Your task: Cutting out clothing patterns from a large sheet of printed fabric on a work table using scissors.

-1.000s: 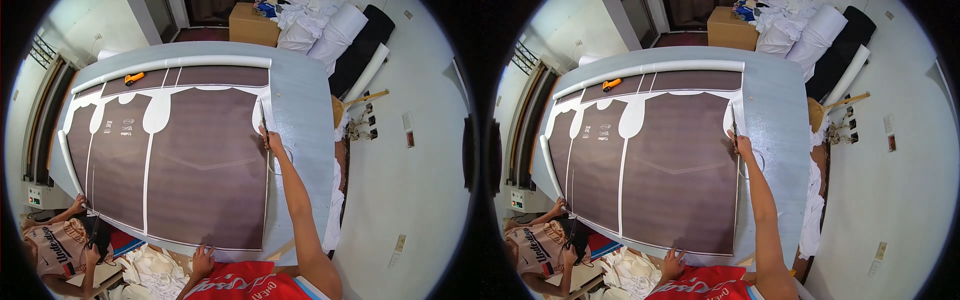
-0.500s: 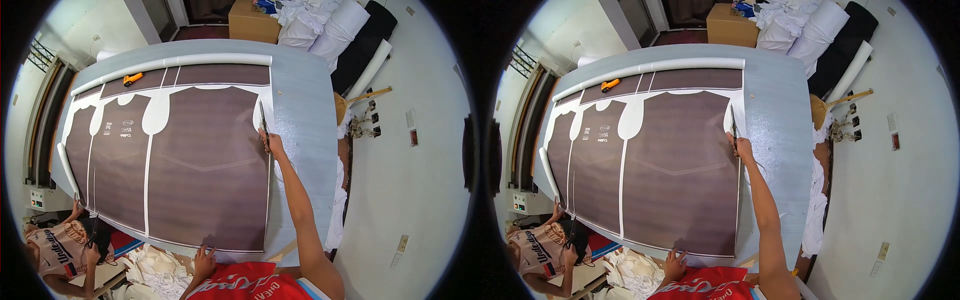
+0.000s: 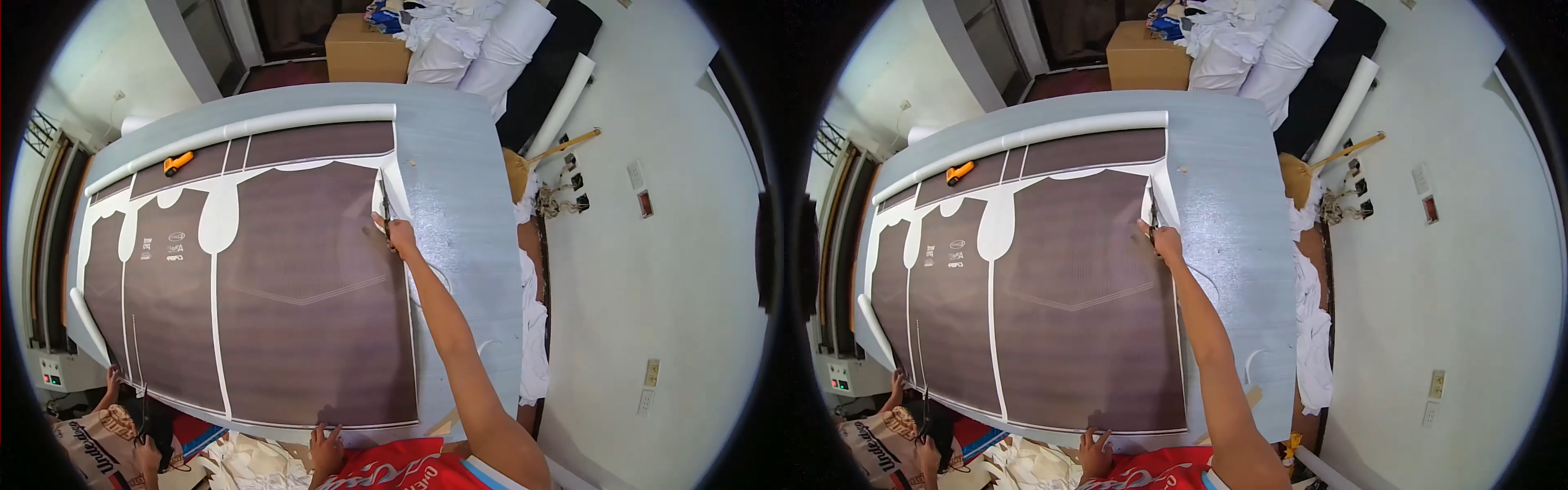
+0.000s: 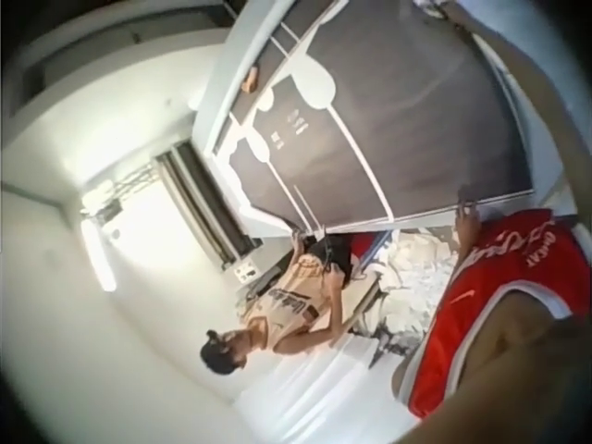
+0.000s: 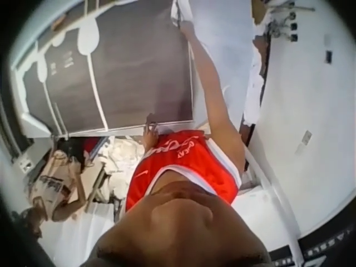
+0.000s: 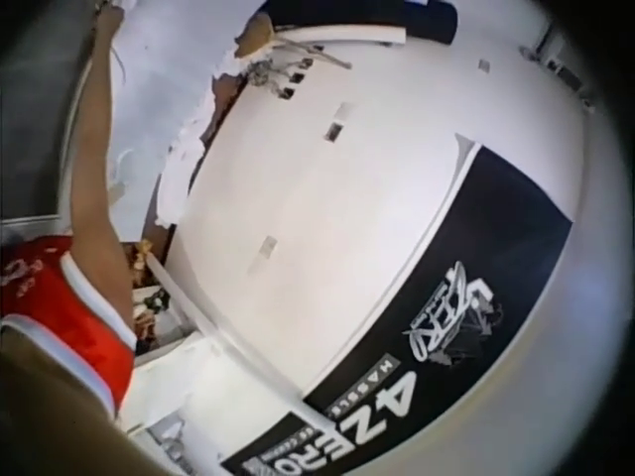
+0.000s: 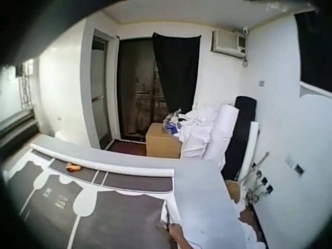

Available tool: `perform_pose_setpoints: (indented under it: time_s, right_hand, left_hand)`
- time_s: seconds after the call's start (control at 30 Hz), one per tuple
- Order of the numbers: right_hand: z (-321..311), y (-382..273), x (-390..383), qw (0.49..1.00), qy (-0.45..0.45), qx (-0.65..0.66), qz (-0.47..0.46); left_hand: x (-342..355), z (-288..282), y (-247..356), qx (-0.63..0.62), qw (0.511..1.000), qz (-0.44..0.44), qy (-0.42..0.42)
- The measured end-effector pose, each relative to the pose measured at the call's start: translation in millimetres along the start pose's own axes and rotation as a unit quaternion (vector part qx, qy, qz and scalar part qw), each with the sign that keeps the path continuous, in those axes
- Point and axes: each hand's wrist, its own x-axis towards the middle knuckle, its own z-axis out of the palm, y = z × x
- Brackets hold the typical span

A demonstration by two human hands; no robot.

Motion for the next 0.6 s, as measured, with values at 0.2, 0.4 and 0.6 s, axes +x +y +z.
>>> perform_pose_setpoints:
  time_s: [0.2,0.4,0.6]
  right_hand:
    - [-11.3,11.5,3.5,0.998,0.054,-0.001,-0.021]
    - [-12.2,-24.5,4.4,0.996,0.016,0.076,0.033]
    - [-26.2,-26.0,5.1,0.998,0.062,0.028,0.008]
  left_hand:
    - [5.7,5.0,-1.4,-0.007,1.000,0.003,-0.008]
    - [7.6,-4.0,0.4,0.008,1.000,0.008,-0.022]
    - [11.4,7.1,-9.6,-0.006,0.999,0.034,-0.016]
